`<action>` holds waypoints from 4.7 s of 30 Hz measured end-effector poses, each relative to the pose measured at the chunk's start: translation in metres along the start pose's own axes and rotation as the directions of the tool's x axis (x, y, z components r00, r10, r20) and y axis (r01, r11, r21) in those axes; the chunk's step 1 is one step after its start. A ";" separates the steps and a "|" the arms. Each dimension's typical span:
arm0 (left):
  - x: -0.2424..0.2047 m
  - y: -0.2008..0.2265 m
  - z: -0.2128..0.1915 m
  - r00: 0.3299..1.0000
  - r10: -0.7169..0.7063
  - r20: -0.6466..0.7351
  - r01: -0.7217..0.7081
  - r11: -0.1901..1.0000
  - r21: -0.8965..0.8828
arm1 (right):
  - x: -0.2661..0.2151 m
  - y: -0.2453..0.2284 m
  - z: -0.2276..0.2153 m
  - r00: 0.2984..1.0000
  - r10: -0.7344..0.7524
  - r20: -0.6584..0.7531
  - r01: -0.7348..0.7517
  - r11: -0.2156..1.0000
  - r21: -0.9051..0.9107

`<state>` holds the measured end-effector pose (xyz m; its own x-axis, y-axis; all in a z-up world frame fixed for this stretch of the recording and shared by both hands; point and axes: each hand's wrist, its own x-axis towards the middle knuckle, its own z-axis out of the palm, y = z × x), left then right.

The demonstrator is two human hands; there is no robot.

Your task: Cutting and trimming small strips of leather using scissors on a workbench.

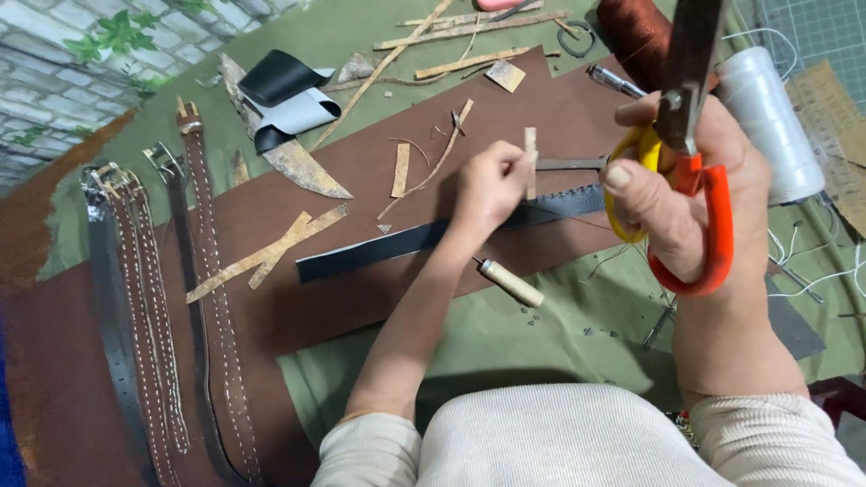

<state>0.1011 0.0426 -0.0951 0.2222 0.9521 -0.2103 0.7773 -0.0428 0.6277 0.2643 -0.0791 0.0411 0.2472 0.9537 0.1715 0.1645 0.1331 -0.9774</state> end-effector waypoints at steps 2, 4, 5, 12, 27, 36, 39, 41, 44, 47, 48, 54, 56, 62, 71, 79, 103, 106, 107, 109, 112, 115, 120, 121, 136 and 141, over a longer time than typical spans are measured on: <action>-0.012 -0.004 -0.015 1.000 0.018 0.004 -0.015 0.901 -0.434 | 0.006 0.004 0.003 0.999 -0.039 0.006 0.038 0.998 0.058; -0.029 -0.003 -0.032 0.999 0.034 -0.001 -0.022 0.621 -0.783 | 0.011 0.012 0.008 0.997 -0.077 0.017 0.074 0.990 0.117; -0.040 0.000 -0.042 0.999 0.041 -0.034 -0.051 0.567 -0.822 | 0.013 0.017 0.012 0.997 -0.073 0.034 0.067 0.988 0.139; -0.083 0.007 -0.058 0.976 0.039 -0.216 -0.211 0.437 -0.874 | 0.012 0.021 0.040 0.951 0.042 0.307 -0.130 0.953 0.272; -0.069 -0.043 -0.044 0.901 0.363 -0.239 -0.315 0.166 -0.934 | 0.000 0.077 0.063 0.783 0.244 0.573 -0.622 0.357 0.697; -0.073 -0.028 -0.055 0.937 0.180 -0.299 -0.327 0.157 -0.932 | 0.005 0.062 0.074 0.857 0.230 0.460 -0.511 0.485 0.710; -0.078 -0.022 -0.065 0.958 0.041 -0.282 -0.285 0.095 -0.954 | 0.010 0.061 0.076 0.933 0.234 0.275 -0.360 0.662 0.657; -0.079 -0.021 -0.067 0.956 0.015 -0.292 -0.292 0.098 -0.951 | 0.013 0.061 0.072 0.926 0.253 0.280 -0.377 0.642 0.667; -0.081 -0.020 -0.065 0.926 0.015 -0.377 -0.373 0.195 -0.907 | 0.011 0.056 0.072 0.921 0.278 0.272 -0.388 0.614 0.687; -0.088 -0.007 -0.070 0.781 0.177 -0.599 -0.606 0.445 -0.659 | 0.007 0.055 0.074 0.931 0.255 0.261 -0.364 0.599 0.713; -0.092 -0.001 -0.073 0.644 0.326 -0.692 -0.723 0.557 -0.410 | 0.004 0.056 0.075 0.936 0.231 0.266 -0.352 0.589 0.728; -0.085 -0.007 -0.057 0.340 0.626 -0.702 -0.813 0.570 0.114 | 0.004 0.070 0.071 0.927 0.217 0.307 -0.376 0.560 0.738; -0.084 -0.005 -0.056 0.294 0.643 -0.707 -0.839 0.528 0.131 | 0.006 0.065 0.070 0.932 0.213 0.294 -0.362 0.599 0.714; -0.083 -0.003 -0.054 0.201 0.662 -0.722 -0.875 0.452 0.171 | 0.001 0.055 0.070 0.949 0.185 0.256 -0.308 0.719 0.622; -0.103 -0.013 -0.059 0.897 0.288 -0.335 -0.441 0.618 -0.651 | 0.005 0.047 0.066 0.957 0.156 0.245 -0.267 0.805 0.529; -0.101 -0.019 -0.050 0.982 0.190 0.016 -0.087 0.520 -0.850 | 0.006 0.059 0.066 0.965 0.085 0.247 -0.191 0.875 0.445; -0.093 -0.020 -0.084 0.810 -0.018 -0.586 -0.548 0.329 -0.769 | -0.026 0.052 0.112 0.964 -0.186 0.192 0.228 0.945 -0.233; -0.095 -0.015 -0.086 0.801 0.009 -0.599 -0.561 0.363 -0.744 | -0.026 0.068 0.108 0.953 -0.223 0.203 0.269 0.934 -0.234; -0.095 -0.014 -0.087 0.805 0.009 -0.594 -0.557 0.358 -0.750 | -0.026 0.070 0.108 0.951 -0.234 0.200 0.279 0.930 -0.239; -0.096 -0.013 -0.087 0.811 0.012 -0.584 -0.550 0.352 -0.757 | -0.025 0.071 0.106 0.951 -0.242 0.192 0.285 0.926 -0.245; -0.095 -0.014 -0.085 0.806 0.017 -0.592 -0.559 0.348 -0.752 | -0.024 0.068 0.105 0.940 -0.281 0.195 0.323 0.916 -0.239; -0.094 -0.015 -0.084 0.798 0.025 -0.602 -0.569 0.360 -0.739 | -0.024 0.066 0.105 0.934 -0.298 0.199 0.343 0.905 -0.251; -0.093 -0.019 -0.083 0.778 0.030 -0.628 -0.597 0.351 -0.722 | -0.025 0.063 0.106 0.930 -0.293 0.221 0.343 0.908 -0.240; -0.094 -0.018 -0.084 0.778 0.029 -0.627 -0.595 0.351 -0.723 | -0.025 0.063 0.106 0.931 -0.291 0.222 0.342 0.909 -0.241; -0.098 -0.015 -0.087 0.791 0.045 -0.611 -0.575 0.398 -0.715 | -0.024 0.068 0.104 0.921 -0.306 0.242 0.361 0.905 -0.226; -0.099 -0.018 -0.087 0.801 0.036 -0.598 -0.554 0.422 -0.717 | -0.025 0.070 0.102 0.921 -0.287 0.265 0.345 0.916 -0.205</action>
<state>0.0140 -0.0242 -0.0201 -0.1459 0.9420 0.3023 -0.2173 -0.3286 0.9191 0.1720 -0.0656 -0.0440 -0.0725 0.9111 0.4057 0.4318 0.3954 -0.8107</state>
